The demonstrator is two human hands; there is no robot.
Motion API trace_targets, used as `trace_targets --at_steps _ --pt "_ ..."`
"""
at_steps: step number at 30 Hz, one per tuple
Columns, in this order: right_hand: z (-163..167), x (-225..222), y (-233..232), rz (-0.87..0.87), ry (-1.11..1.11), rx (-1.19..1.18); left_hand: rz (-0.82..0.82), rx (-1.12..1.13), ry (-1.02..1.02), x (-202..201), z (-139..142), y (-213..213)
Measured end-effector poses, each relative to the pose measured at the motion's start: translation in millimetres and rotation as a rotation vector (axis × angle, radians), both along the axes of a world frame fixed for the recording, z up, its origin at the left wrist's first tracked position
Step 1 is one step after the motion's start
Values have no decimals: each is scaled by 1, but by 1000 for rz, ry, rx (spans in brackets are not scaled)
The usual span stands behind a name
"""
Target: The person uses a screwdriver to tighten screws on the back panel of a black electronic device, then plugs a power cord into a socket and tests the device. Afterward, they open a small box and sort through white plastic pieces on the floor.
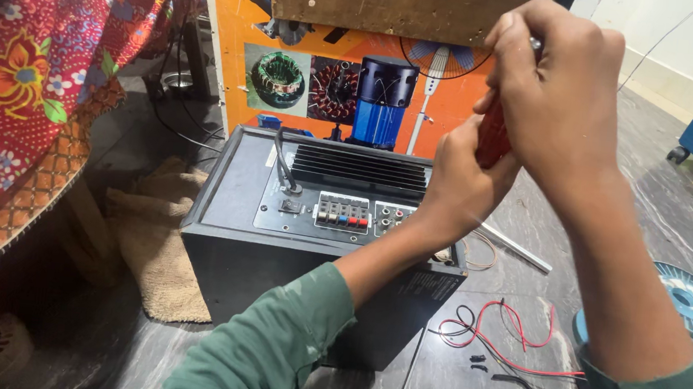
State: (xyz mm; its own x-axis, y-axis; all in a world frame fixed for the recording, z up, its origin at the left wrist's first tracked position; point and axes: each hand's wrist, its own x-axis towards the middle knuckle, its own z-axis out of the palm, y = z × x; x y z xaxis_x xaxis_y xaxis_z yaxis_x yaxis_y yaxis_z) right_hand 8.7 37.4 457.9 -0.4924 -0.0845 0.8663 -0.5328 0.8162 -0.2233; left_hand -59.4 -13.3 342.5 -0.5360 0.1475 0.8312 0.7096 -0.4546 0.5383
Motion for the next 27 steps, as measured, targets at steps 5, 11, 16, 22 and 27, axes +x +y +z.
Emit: trace_targets --at_steps 5,11,16,22,27 --pt "2 0 1 -73 -27 -36 -50 -38 28 -5 -2 1" --pt "-3 -7 29 804 -438 -583 -647 -13 -205 -14 -5 -1" --pt "-6 -12 27 666 -366 -421 -663 -27 -283 -19 -7 7" --pt "-3 -4 -3 72 -186 -266 -718 -71 -371 -30 -15 10" --pt "-13 -12 -6 -211 -29 -184 -730 -24 -236 -34 -13 13"
